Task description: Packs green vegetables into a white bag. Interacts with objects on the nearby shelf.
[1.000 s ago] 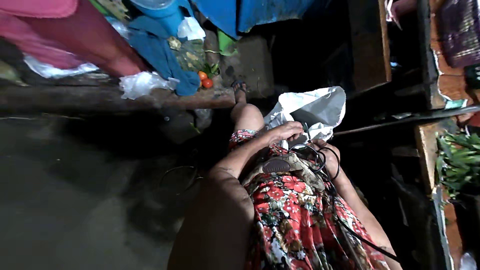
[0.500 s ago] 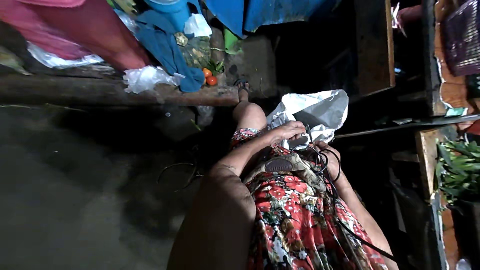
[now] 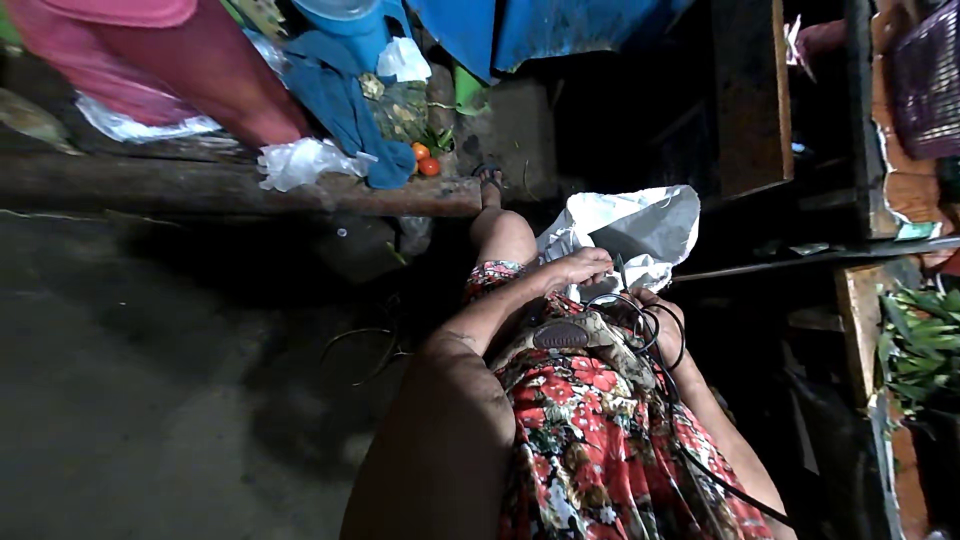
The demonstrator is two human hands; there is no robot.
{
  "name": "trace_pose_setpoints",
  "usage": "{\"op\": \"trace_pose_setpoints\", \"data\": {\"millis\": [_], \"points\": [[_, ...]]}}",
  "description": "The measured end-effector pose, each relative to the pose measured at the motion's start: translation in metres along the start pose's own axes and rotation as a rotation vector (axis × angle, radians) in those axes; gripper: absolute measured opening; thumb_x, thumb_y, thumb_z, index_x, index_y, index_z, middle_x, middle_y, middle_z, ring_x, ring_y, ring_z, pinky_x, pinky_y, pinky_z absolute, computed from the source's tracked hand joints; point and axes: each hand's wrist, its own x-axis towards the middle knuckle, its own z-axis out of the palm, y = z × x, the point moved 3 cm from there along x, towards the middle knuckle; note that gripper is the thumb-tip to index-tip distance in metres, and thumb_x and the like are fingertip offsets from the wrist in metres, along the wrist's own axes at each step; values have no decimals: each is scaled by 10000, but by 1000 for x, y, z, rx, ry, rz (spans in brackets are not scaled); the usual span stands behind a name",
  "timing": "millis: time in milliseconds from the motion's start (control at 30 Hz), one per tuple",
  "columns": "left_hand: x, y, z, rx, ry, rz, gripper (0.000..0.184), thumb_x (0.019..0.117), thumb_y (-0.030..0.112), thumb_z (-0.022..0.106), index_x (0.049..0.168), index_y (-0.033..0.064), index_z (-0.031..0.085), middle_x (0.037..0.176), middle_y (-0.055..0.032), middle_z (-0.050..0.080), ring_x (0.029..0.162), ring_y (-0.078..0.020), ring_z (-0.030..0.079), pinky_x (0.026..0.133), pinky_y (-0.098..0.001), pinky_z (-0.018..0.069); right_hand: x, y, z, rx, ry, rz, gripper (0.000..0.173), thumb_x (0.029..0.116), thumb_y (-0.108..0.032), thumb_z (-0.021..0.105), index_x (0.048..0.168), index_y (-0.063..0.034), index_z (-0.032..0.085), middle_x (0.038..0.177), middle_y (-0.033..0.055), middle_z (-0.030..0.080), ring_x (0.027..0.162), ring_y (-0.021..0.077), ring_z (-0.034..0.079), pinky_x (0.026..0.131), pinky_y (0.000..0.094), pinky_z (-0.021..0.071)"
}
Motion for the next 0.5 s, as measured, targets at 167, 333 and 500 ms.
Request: {"op": "trace_pose_setpoints", "data": {"millis": [167,333,500], "points": [[2,-5,0,20,-18,44,269,1092,181,445,1077,-14,629,738,-20,548,596,-76,484,579,-235,428,-8,-9,1,-62,47,-9,89,985,-23,642,999,63,661,781,8,649,660,-34,570,650,125,492],[2,-3,-2,10,20,20,269,1090,182,442,1076,-7,634,755,-32,555,606,-92,493,582,-247,435,-11,-22,6,-8,34,69,86,989,10,616,1016,89,640,751,40,634,624,13,569,612,161,493],[1,-1,-2,57,-11,8,274,1097,193,438,1087,-1,632,740,-25,547,605,-88,482,593,-246,426,-9,-20,7,-19,-8,88,78,1004,6,592,1014,68,638,736,29,621,600,24,571,595,174,512]]}}
